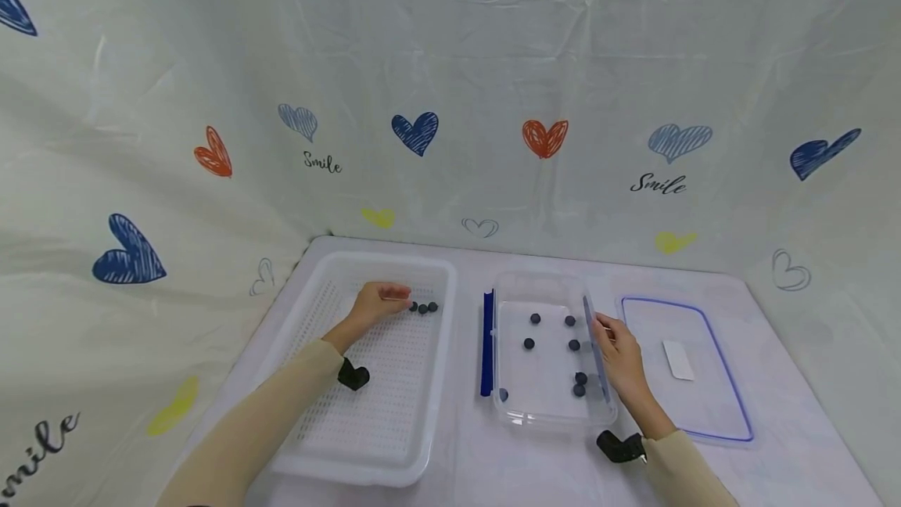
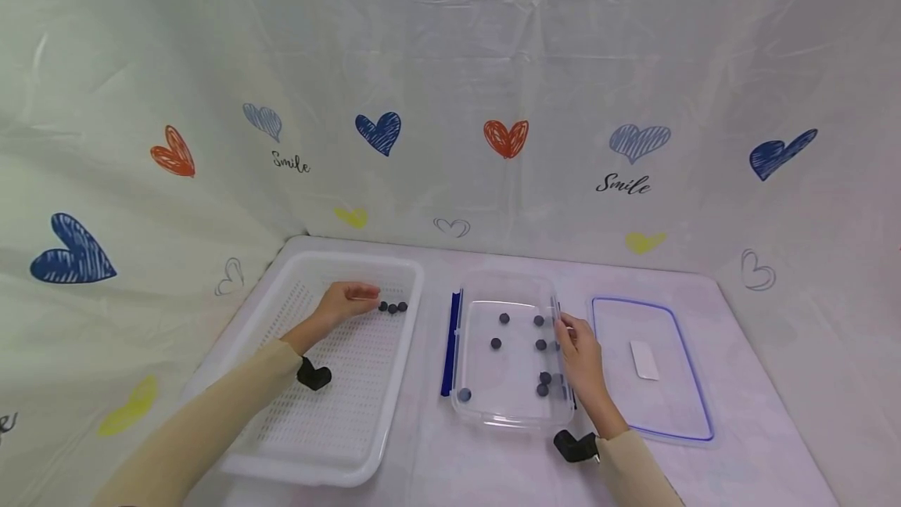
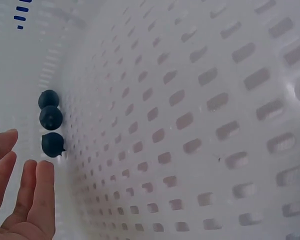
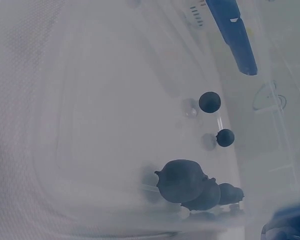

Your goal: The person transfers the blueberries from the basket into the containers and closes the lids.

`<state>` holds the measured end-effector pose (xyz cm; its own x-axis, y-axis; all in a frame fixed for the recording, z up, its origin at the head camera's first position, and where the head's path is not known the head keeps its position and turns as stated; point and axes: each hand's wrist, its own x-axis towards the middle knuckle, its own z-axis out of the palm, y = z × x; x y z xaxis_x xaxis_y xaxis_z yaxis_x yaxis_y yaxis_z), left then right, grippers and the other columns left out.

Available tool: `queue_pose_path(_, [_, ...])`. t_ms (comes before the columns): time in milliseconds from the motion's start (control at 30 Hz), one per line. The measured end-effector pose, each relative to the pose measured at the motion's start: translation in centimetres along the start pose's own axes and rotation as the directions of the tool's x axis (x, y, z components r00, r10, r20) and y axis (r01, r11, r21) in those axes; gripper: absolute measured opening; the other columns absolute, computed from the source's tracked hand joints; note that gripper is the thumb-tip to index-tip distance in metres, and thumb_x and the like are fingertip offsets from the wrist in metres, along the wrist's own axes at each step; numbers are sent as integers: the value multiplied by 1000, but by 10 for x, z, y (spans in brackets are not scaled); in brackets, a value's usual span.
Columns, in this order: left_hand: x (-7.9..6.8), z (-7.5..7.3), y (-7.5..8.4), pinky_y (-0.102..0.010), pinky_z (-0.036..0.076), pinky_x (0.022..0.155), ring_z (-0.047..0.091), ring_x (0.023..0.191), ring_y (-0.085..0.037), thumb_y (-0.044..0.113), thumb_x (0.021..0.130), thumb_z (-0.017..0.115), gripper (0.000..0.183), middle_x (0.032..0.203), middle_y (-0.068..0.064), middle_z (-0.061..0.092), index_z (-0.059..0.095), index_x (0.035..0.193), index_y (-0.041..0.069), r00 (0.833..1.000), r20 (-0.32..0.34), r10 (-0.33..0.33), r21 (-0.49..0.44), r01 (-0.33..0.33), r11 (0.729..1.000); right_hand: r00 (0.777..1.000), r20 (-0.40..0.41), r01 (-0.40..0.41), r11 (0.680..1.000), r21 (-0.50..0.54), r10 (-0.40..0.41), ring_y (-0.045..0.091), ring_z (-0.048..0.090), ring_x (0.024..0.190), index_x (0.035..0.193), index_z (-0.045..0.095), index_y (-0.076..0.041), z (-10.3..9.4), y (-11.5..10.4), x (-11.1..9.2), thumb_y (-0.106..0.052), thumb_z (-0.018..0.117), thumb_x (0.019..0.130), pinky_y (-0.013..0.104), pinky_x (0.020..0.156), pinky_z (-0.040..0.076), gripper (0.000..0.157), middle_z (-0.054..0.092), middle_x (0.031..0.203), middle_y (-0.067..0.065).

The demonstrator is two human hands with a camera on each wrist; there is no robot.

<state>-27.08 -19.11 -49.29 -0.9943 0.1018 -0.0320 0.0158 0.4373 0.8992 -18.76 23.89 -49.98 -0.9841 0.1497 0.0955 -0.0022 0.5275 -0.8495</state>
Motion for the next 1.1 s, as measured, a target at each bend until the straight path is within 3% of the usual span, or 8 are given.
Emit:
queue_pose_path(700, [-1,18,-6,-38,55,89,68,101,-29,5,85,78,27,110,-17,71,73,110,-3,999,-27,-21,134,24,991,1000,1,3,1000,-1,-3,43,53,119,142,45,9,0,1,0,-32,41,109,56,99,45,53,52,133,30])
queue_pose_path(1100, [0,21,-6,-38,55,88,68,99,-29,1,85,77,23,106,-17,72,73,107,-4,999,-36,21,174,-15,985,1000,-2,-2,1000,0,2,42,54,119,142,45,9,0,0,-1,-31,41,109,55,98,45,52,52,132,30])
